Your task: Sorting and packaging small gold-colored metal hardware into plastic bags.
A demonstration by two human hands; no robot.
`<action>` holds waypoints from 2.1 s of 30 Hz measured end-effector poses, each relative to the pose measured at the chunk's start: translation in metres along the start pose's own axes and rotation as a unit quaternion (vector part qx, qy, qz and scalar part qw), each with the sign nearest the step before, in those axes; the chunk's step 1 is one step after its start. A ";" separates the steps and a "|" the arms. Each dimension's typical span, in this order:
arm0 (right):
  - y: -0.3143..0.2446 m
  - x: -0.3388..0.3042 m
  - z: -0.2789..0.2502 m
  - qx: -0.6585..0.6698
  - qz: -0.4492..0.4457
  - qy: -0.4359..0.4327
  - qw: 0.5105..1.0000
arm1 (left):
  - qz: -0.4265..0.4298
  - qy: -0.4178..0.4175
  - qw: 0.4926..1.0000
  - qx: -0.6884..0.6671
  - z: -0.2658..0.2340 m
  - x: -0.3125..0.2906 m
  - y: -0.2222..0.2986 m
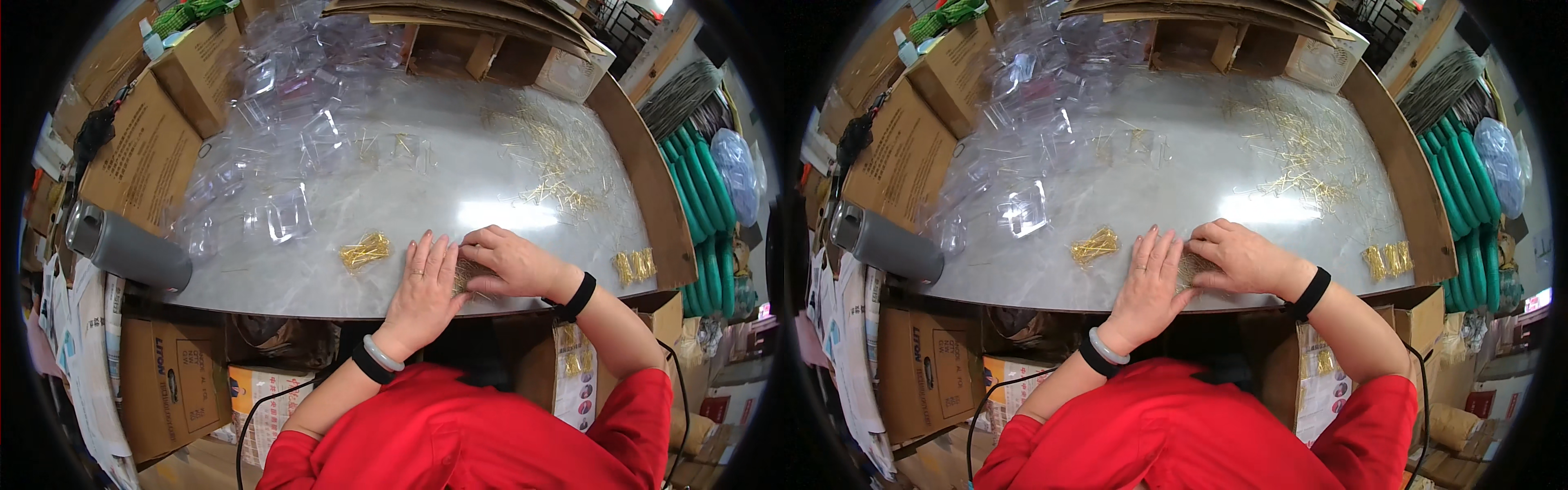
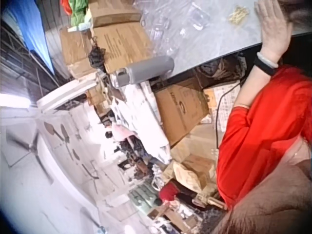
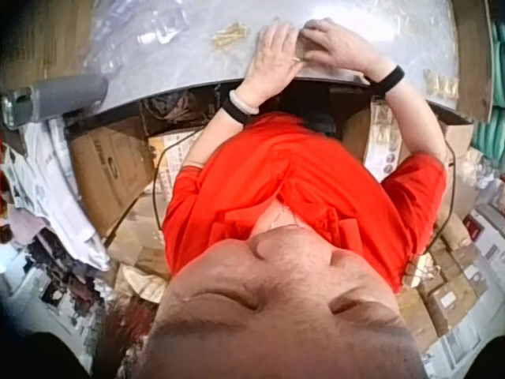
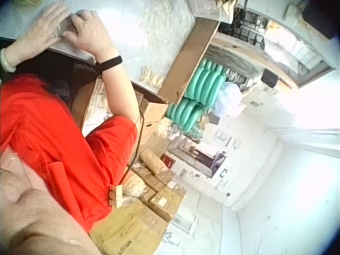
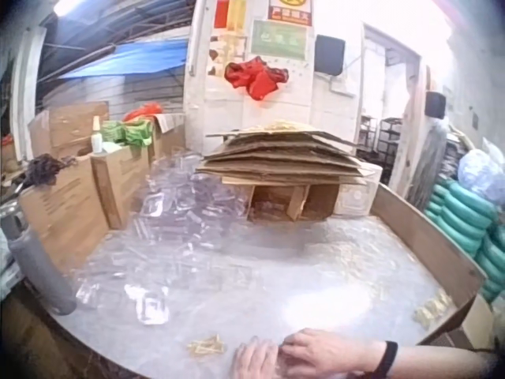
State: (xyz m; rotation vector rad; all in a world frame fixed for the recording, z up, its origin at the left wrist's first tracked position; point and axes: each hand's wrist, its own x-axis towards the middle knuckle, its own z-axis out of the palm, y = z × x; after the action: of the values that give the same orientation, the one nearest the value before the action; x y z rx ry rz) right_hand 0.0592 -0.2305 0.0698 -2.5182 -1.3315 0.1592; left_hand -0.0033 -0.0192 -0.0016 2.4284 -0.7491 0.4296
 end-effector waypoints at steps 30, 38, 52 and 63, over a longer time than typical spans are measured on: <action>-0.057 -0.030 0.091 0.240 0.215 0.412 0.852 | 0.009 -0.084 0.996 0.031 0.006 0.015 0.008; -0.044 -0.030 0.072 0.365 0.152 0.325 0.859 | 0.018 -0.103 0.993 0.048 0.003 0.016 0.008; -0.031 -0.025 0.079 0.040 0.142 0.303 0.942 | -0.010 -0.108 0.984 -0.140 -0.010 0.006 -0.014; -0.029 -0.024 0.078 -0.001 0.121 0.229 0.966 | -0.067 -0.030 0.978 -0.193 -0.003 0.009 0.009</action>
State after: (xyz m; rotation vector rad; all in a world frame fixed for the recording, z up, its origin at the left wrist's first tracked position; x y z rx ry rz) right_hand 0.0047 -0.2196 0.0038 -2.5009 -0.8434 -0.3554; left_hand -0.0019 -0.0270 0.0080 2.1147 -0.6216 0.1410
